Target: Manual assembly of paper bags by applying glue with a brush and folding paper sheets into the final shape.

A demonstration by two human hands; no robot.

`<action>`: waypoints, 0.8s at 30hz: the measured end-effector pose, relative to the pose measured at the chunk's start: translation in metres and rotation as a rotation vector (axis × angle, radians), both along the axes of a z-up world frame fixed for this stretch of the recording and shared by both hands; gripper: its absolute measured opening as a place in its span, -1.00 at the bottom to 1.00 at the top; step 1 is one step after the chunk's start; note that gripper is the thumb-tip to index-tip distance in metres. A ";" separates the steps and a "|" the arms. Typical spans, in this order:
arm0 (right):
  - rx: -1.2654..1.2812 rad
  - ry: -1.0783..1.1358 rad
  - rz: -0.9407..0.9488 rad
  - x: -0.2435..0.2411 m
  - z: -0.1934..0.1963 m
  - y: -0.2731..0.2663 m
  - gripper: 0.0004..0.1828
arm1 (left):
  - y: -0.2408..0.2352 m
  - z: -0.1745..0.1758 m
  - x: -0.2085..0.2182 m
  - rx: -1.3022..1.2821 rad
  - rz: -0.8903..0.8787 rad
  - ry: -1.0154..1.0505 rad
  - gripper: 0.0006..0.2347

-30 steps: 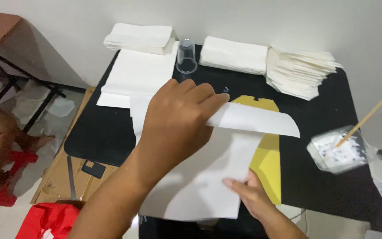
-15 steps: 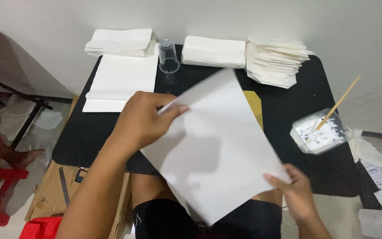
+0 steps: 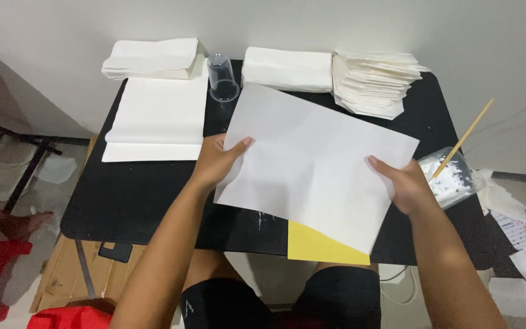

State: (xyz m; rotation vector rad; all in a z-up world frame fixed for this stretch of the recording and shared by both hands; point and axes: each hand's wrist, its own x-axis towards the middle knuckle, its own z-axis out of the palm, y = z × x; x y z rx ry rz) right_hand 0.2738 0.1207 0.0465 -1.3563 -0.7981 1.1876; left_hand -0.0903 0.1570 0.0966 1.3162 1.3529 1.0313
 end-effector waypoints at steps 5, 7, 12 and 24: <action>-0.088 -0.504 -0.031 0.014 -0.002 0.024 -0.37 | -0.013 -0.014 0.007 0.181 0.141 0.327 -0.40; -0.028 -0.538 -0.069 0.020 -0.004 0.028 -0.39 | -0.027 -0.055 0.013 0.633 0.207 0.540 -0.45; 0.093 -0.631 -0.126 0.043 -0.019 0.046 -0.49 | -0.116 -0.100 0.054 1.376 -0.326 0.717 -0.59; 0.169 -0.615 -0.213 0.031 0.007 0.030 -0.43 | -0.137 -0.185 0.066 0.883 -0.539 0.864 -0.63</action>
